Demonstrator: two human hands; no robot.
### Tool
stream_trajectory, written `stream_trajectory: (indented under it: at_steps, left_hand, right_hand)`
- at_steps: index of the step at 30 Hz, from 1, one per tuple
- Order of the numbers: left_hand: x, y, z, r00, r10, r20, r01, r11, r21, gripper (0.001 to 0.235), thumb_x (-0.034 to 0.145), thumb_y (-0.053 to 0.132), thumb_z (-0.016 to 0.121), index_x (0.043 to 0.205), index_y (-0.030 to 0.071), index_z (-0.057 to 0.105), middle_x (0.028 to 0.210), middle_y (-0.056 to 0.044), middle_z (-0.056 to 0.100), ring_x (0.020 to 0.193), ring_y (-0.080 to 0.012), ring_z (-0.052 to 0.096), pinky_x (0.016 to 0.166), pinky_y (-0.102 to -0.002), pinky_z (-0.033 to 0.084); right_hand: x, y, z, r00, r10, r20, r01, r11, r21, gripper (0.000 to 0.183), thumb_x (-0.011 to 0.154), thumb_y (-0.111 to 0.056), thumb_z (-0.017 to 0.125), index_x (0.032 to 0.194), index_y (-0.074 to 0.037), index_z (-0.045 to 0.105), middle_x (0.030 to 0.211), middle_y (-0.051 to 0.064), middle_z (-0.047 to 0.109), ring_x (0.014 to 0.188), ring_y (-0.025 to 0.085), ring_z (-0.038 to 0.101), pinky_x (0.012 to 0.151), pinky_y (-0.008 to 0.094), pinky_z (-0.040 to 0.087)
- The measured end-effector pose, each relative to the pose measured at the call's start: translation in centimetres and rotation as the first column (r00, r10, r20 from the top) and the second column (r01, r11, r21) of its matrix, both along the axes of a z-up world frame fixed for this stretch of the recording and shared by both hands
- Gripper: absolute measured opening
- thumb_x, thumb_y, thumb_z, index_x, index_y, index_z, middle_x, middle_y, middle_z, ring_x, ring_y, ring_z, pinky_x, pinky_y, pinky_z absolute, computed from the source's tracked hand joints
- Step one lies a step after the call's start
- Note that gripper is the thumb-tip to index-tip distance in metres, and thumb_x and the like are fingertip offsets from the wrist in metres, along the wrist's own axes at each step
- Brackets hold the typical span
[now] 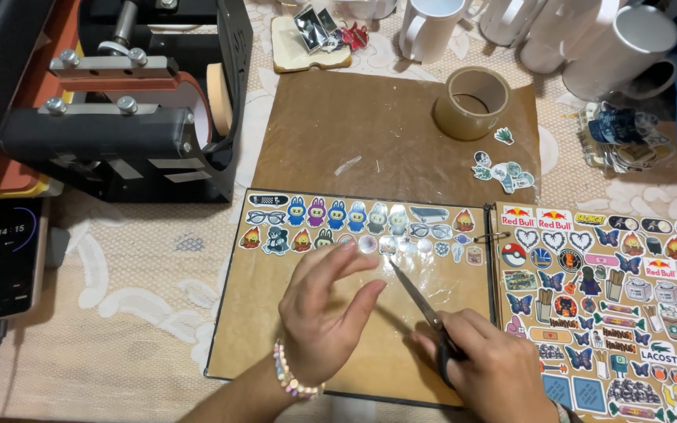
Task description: Organizing a collection of stickers by trimming them with scissors and placing them into a binder album.
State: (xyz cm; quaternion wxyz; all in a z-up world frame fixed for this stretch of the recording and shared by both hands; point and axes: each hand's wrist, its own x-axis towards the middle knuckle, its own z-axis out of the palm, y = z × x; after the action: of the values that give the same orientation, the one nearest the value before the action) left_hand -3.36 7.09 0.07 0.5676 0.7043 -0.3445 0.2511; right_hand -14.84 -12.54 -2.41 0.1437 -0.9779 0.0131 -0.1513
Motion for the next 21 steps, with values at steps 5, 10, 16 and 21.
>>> stream_trajectory:
  at_steps: [5, 10, 16, 21]
  left_hand:
    - [0.5, -0.4, 0.6, 0.996, -0.064, 0.057, 0.06, 0.996, 0.066, 0.051, 0.093, -0.008, 0.075, 0.136, 0.003, 0.05, 0.125, -0.019, 0.055, 0.109, -0.0287, 0.071, 0.092, -0.034, 0.073]
    - [0.6, -0.4, 0.5, 0.979, 0.049, 0.199, -0.08, 0.986, 0.146, 0.052, 0.088, -0.003, 0.085, 0.13, 0.004, 0.056, 0.116, -0.02, 0.067, 0.108, -0.0276, 0.07, 0.098, -0.039, 0.059]
    - [0.3, -0.3, 0.4, 0.986, 0.017, 0.166, -0.043, 0.987, 0.157, 0.051, 0.092, -0.005, 0.078, 0.135, 0.003, 0.052, 0.115, -0.018, 0.067, 0.105, -0.0285, 0.068, 0.096, -0.038, 0.059]
    - [-0.1, -0.7, 0.3, 0.996, -0.064, -0.066, 0.072, 0.989, 0.128, 0.057, 0.091, -0.001, 0.075, 0.14, 0.001, 0.045, 0.095, -0.005, 0.077, 0.104, -0.0214, 0.066, 0.078, -0.026, 0.067]
  right_hand:
    - [-0.1, 0.8, 1.0, 0.992, -0.018, 0.126, 0.054, 0.956, -0.289, 0.015, 0.089, -0.044, 0.065, 0.099, -0.034, 0.066, 0.081, -0.014, 0.064, 0.047, 0.02, 0.059, 0.035, 0.037, 0.042]
    - [-0.4, 0.9, 1.3, 0.982, -0.037, 0.185, 0.108, 0.913, -0.392, 0.02, 0.093, -0.046, 0.062, 0.105, -0.031, 0.067, 0.079, -0.012, 0.062, 0.044, 0.019, 0.056, 0.033, 0.035, 0.037]
    - [-1.0, -0.5, 0.2, 0.996, 0.005, 0.087, 0.038, 0.872, -0.488, 0.033, 0.09, -0.022, 0.058, 0.122, -0.028, 0.064, 0.097, -0.01, 0.064, 0.048, 0.015, 0.057, 0.041, 0.03, 0.041]
    - [0.5, -1.1, 2.4, 0.946, 0.166, -0.279, -0.243, 0.931, -0.272, 0.038, 0.084, -0.026, 0.06, 0.122, -0.031, 0.056, 0.095, -0.001, 0.064, 0.066, 0.028, 0.068, 0.058, 0.042, 0.053]
